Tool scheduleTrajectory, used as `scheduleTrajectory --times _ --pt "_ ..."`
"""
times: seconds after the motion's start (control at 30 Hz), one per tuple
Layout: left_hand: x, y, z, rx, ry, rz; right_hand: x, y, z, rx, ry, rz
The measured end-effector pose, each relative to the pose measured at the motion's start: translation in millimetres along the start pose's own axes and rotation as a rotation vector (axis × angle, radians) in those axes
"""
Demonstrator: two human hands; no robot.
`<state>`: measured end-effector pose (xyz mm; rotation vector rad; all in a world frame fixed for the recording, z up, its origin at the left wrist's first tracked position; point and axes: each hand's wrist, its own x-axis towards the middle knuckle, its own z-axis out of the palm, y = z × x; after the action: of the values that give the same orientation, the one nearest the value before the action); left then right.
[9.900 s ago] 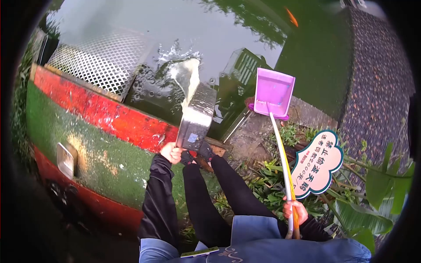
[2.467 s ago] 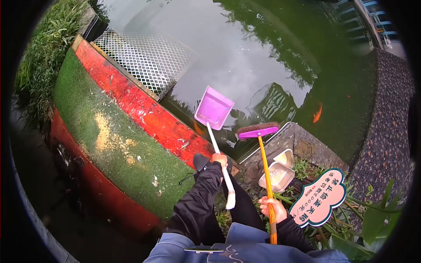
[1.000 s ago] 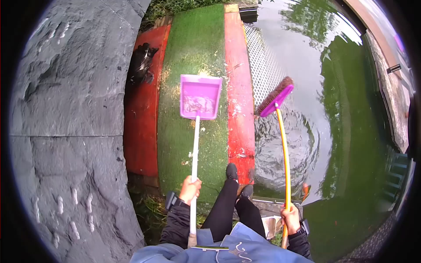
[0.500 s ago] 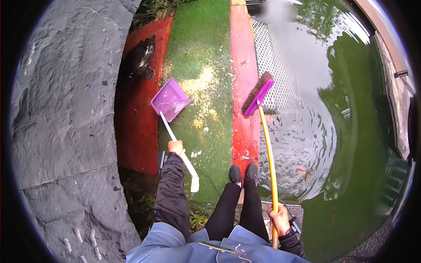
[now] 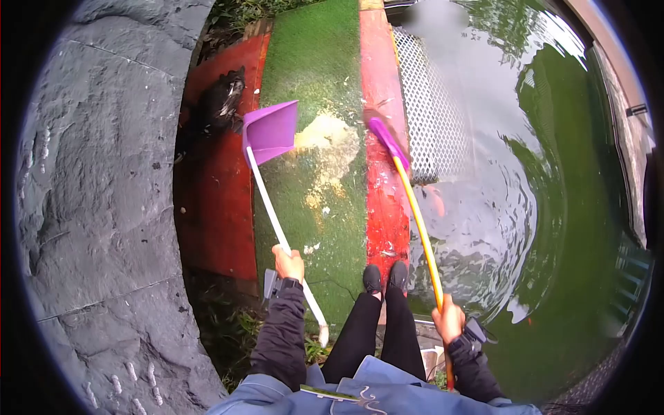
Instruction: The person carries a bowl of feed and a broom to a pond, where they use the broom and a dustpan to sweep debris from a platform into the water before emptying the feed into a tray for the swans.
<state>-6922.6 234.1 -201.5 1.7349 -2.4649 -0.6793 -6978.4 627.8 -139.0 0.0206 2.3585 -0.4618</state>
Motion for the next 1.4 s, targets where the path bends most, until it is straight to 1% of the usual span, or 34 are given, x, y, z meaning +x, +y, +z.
scheduleTrajectory --times 0.03,0.07,0.1,0.13,0.17,0.2,0.23,0.27,0.3,0.33,0.37,0.4,0.47,0.5,0.53,0.57,0.63,0.73,0.77,0.8,0.83,0.9,0.93,0.97,1.03,1.1,1.13,1.17,1.23,1.27,1.3,1.33,1.37,1.4 --pt "-7.4 -2.8 -5.5 -0.039 0.014 -0.003 23.7 -16.3 -2.1 -0.045 0.023 -0.072" --pt "-11.7 -15.9 -4.2 -0.109 0.002 -0.069 51.7 -36.8 -2.9 -0.091 0.058 -0.188" --pt "-15.4 -30.9 -2.8 -0.178 -0.007 -0.136 89.4 -51.7 10.5 -0.068 0.147 -0.316" --pt "-24.4 -36.5 -6.0 -0.248 0.011 -0.165 130.4 -76.3 18.3 -0.143 0.17 -0.4" --pt "-30.6 -44.0 -9.1 -0.336 -0.009 -0.223 177.7 -96.4 38.2 -0.042 0.273 -0.553" --pt "-36.8 -51.4 -12.2 -0.424 -0.024 -0.283 214.0 -126.7 45.9 -0.092 0.366 -0.638" --pt "-47.3 -39.6 -23.4 -0.508 -0.038 -0.342 248.5 -160.1 43.7 -0.027 0.099 -0.565" --pt "-51.6 -44.6 -21.4 -0.544 -0.03 -0.352 284.8 -187.0 58.2 -0.043 0.072 -0.472" --pt "-57.1 -51.6 -20.7 -0.577 -0.02 -0.368 319.5 -205.4 80.1 -0.002 0.166 -0.546" --pt "-60.3 -55.1 -22.2 -0.64 -0.055 -0.424 347.6 -219.6 102.2 -0.072 0.183 -0.452" --pt "-62.9 -58.9 -23.3 -0.642 -0.071 -0.469 417.3 -212.5 189.2 0.296 0.508 -0.104" --pt "-64.4 -62.8 -24.1 -0.66 -0.076 -0.493 388.6 -203.9 156.6 0.249 0.332 -0.239" --pt "-72.3 -72.0 -21.1 -0.72 -0.098 -0.542 357.1 -151.8 110.6 0.222 0.165 -0.412" --pt "-74.2 -75.5 -20.4 -0.745 -0.093 -0.548 354.7 -111.8 110.9 0.258 0.174 -0.467" --pt "-79.1 -80.1 -21.0 -0.76 -0.104 -0.59 320.7 -94.7 74.3 0.004 0.251 -0.597" --pt "-80.0 -81.4 -19.6 -0.778 -0.116 -0.622 302.7 -65.1 52.8 -0.116 0.253 -0.599" --pt "-87.5 -83.7 -20.1 -0.756 -0.119 -0.635 240.6 -26.4 -4.9 -0.283 0.114 -0.454" --pt "-91.9 -89.1 -20.1 -0.759 -0.148 -0.646 149.8 32.2 -68.7 -0.448 0.049 -0.303" --pt "-91.6 -88.4 -23.2 -0.758 -0.157 -0.645 120.1 58.6 -82.6 -0.387 0.024 -0.262" --pt "-91.1 -85.5 -27.0 -0.754 -0.179 -0.628 87.5 83.4 -93.7 -0.415 0.017 -0.186" --pt "-90.8 -82.4 -30.2 -0.748 -0.204 -0.611 56.8 120.6 -100.6 -0.308 0.002 -0.125" --pt "-89.7 -82.4 -33.6 -0.722 -0.235 -0.567 -5.5 196.1 -97.2 -0.269 -0.03 -0.04" --pt "-91.4 -80.0 -33.3 -0.695 -0.261 -0.519 -33.3 245.3 -83.9 0.133 -0.11 0.161" --pt "-91.2 -63.5 -42.0 -0.676 -0.296 -0.503 -78.7 113.5 -128.9 -0.142 -0.155 0.273" --pt "-95.1 -47.1 -46.5 -0.656 -0.377 -0.439 -122.9 176.1 -87.7 0.005 -0.052 0.262" --pt "-102.3 -25.4 -49.8 -0.644 -0.443 -0.399 -148.9 196.5 -46.8 0.059 -0.049 0.391" --pt "-105.7 -15.4 -48.2 -0.616 -0.481 -0.343 -155.4 214.0 -17.4 0.132 -0.027 0.461" --pt "-110.0 -5.4 -44.3 -0.582 -0.533 -0.284 -161.4 248.9 24.0 0.079 -0.002 0.44" --pt "-116.1 14.1 -32.5 -0.516 -0.632 -0.204 -170.9 243.8 68.8 0.399 0.0 0.73" --pt "-119.3 24.3 -22.8 -0.458 -0.677 -0.129 -178.6 255.4 102.2 0.531 0.047 0.679" --pt "-125.1 35.8 -13.6 -0.405 -0.717 -0.06 -178.1 210.5 81.8 0.835 -0.044 0.915" --pt "-133.6 56.9 -7.0 -0.438 -0.782 -0.09 -182.4 192.8 77.7 1.078 -0.11 1.056" --pt "-140.0 68.1 10.1 -0.423 -0.805 -0.077 -186.0 177.2 78.8 1.165 -0.11 1.106" --pt "-145.7 74.7 31.4 -0.296 -0.849 0.011 -194.1 180.1 94.8 1.263 -0.095 1.107"
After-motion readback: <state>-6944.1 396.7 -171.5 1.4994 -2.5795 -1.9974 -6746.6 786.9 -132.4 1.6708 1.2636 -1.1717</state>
